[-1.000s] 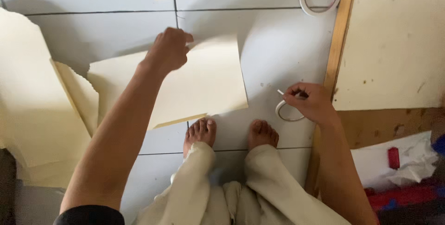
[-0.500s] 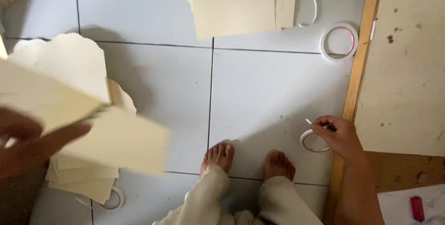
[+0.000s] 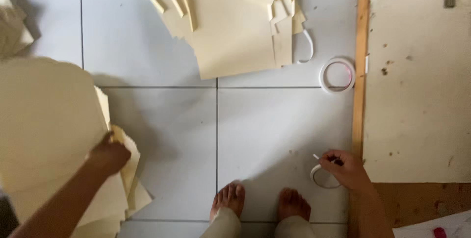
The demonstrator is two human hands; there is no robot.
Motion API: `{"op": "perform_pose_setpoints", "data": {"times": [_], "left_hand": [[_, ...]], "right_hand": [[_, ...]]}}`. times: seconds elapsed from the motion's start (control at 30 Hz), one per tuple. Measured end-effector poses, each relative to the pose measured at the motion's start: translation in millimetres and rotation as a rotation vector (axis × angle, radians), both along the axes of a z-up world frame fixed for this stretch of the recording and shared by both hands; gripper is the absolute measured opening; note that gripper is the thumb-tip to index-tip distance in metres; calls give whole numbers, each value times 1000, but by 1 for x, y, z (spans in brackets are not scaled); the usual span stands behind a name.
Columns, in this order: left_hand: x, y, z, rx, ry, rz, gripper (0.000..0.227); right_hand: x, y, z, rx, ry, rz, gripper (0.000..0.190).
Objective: The person repeatedly picks up off-white paper sheets from a pile on the floor and secures them to a wooden frame using clear adhesive tape. They smooth the paper with their hands and tear the tape from the roll to attach each sheet.
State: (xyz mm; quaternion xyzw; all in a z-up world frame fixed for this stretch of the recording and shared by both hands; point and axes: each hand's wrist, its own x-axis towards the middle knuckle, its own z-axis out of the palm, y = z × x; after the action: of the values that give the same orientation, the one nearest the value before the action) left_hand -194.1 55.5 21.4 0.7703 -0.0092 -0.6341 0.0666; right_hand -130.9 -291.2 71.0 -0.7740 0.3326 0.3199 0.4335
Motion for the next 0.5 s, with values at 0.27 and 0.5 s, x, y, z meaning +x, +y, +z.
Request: {"op": "perform_pose_setpoints", "data": {"times": [0.27,0.5], "left_hand": [[-35,4,-76,162,8,441,66],[-26,-3,-75,166,203,169,81]], "right_hand": [[-33,-38,-47,-37,25,-95,14],[0,-14,-21,37,9,-80,16]]}}
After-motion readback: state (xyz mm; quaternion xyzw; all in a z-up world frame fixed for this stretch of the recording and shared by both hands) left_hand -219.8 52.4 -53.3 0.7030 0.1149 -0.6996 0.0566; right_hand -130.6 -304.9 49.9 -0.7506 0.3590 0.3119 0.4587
